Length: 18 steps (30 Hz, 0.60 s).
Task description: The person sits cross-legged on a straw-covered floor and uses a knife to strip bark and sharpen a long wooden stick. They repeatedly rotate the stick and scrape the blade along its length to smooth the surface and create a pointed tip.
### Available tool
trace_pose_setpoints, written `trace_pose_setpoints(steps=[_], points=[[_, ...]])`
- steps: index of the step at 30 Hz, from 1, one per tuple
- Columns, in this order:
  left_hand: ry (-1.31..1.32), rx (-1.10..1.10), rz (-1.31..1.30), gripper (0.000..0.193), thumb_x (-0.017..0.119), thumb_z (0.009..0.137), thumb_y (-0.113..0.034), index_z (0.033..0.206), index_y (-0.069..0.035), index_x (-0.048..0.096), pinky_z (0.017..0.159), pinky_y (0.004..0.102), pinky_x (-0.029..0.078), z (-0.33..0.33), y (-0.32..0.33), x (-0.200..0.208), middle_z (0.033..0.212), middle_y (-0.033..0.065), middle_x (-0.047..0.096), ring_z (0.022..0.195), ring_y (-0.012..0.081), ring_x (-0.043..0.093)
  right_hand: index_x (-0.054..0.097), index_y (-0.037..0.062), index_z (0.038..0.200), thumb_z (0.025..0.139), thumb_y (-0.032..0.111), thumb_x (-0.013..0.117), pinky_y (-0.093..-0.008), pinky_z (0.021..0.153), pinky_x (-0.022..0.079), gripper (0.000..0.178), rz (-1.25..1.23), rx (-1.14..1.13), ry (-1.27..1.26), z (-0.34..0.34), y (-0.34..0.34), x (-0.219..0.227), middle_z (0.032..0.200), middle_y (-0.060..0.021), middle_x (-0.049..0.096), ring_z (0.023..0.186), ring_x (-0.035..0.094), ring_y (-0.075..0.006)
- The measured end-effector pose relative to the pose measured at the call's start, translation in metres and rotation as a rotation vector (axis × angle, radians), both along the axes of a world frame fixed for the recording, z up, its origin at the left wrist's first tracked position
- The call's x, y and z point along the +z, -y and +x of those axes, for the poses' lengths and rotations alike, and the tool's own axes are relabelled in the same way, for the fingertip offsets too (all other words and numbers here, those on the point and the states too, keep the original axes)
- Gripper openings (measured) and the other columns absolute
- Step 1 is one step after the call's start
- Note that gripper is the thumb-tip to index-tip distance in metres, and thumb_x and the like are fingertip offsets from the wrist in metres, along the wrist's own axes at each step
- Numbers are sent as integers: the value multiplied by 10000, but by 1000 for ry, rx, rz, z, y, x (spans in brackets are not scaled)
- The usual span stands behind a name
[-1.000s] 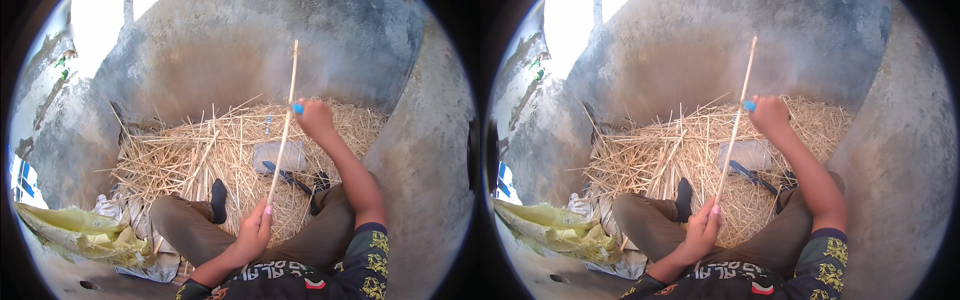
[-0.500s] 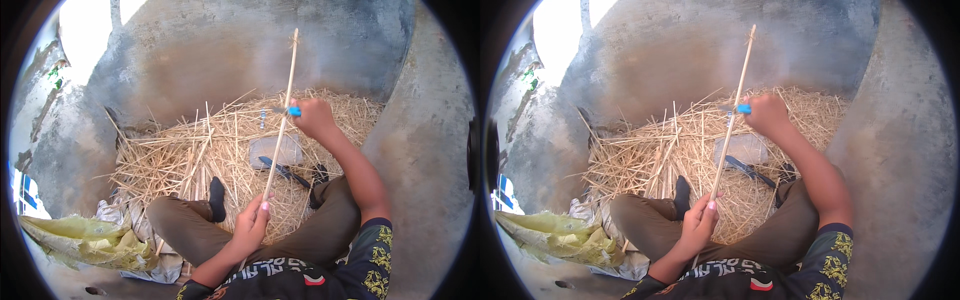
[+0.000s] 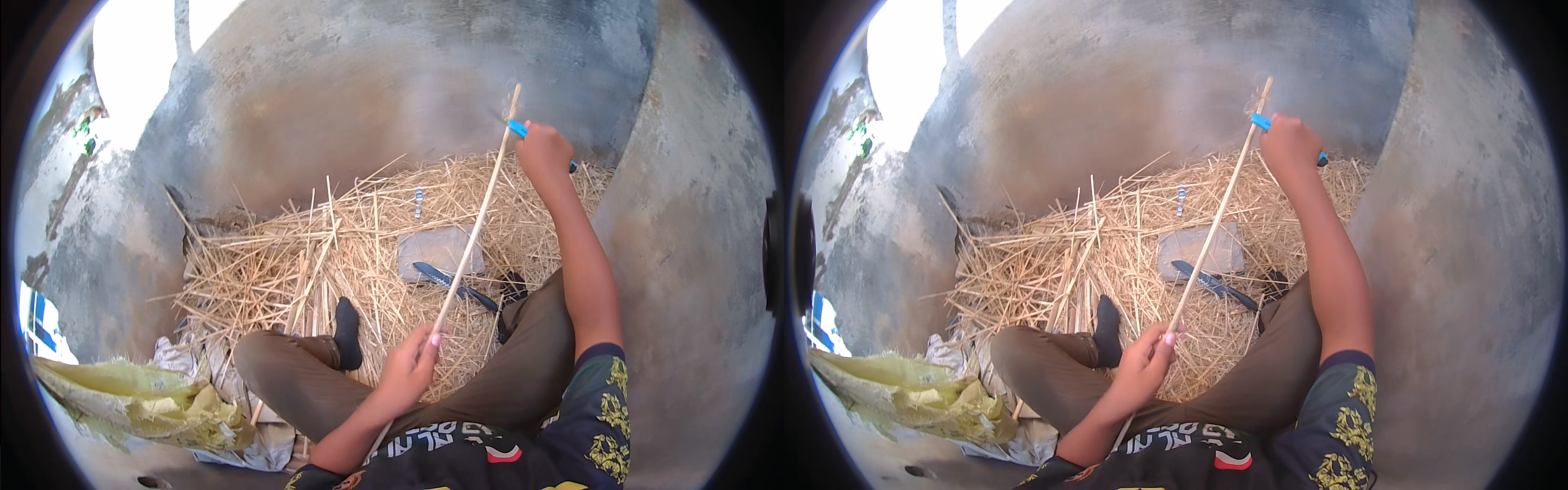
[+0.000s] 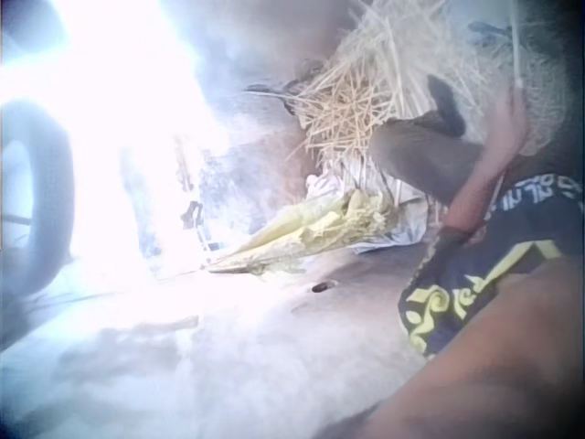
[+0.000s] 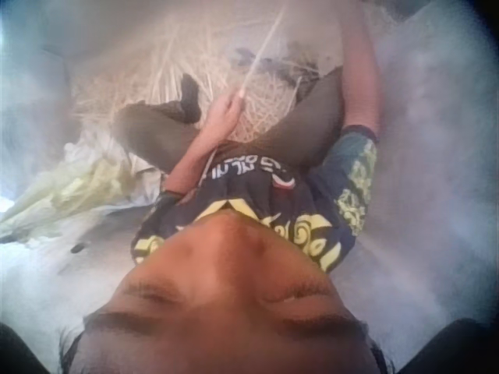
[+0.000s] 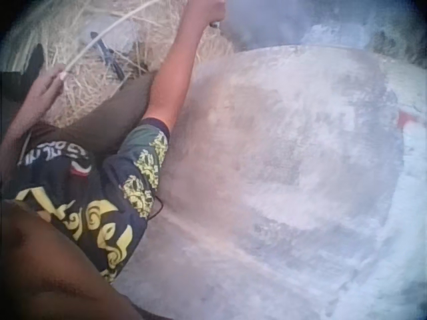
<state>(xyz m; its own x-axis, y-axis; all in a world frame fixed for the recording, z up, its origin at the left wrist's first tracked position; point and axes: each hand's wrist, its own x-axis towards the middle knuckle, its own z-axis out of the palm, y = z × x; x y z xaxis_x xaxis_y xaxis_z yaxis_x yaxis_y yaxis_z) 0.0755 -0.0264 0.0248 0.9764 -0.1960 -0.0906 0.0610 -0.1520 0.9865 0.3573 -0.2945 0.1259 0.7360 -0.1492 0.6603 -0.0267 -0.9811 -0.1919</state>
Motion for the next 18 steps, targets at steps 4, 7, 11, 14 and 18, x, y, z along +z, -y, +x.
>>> trace_pose_setpoints(steps=[4, 7, 11, 14, 18], points=[[176, 143, 0, 288, 553, 1032, -222, 1271, -62, 552, 497, 175, 292, 24, -10, -16, 749, -42, 522, 558, 6, 364, 652, 51, 742, 917, 223, 602, -393, 488, 499, 250, -195, 286, 187, -54, -53, -3, 613, -97, 619, 543, 641, -278], [-29, 127, -237, 289, 610, 1003, -220, 1241, -68, 551, 468, 172, 281, 32, -17, 2, 825, 1, 585, 534, 9, 357, 576, 81, 656, 893, 211, 649, -369, 453, 460, 280, -295, 493, 356, -82, -82, -10, 558, -75, 562, 478, 585, -244], [-92, 131, -478, 288, 653, 976, -202, 1209, -69, 546, 435, 166, 266, 25, -21, 18, 967, 80, 659, 513, 7, 349, 529, 97, 616, 850, 176, 686, -367, 440, 430, 292, -320, 645, 400, -112, -117, -18, 540, -66, 532, 453, 554, -239], [-74, 188, -530, 349, 684, 951, -199, 1218, -42, 523, 448, 171, 310, 24, -27, 17, 1072, 126, 654, 552, 28, 414, 519, 98, 636, 850, 166, 686, -352, 456, 421, 280, -414, 710, 357, -134, -137, -30, 553, -53, 507, 483, 550, -214], [-81, 209, -673, 374, 689, 954, -266, 1183, -22, 522, 443, 179, 338, 25, -26, 19, 1017, 87, 644, 568, 60, 477, 516, 102, 657, 845, 175, 680, -342, 464, 393, 260, -521, 759, 298, -161, -146, -47, 572, -31, 476, 502, 525, -188]])
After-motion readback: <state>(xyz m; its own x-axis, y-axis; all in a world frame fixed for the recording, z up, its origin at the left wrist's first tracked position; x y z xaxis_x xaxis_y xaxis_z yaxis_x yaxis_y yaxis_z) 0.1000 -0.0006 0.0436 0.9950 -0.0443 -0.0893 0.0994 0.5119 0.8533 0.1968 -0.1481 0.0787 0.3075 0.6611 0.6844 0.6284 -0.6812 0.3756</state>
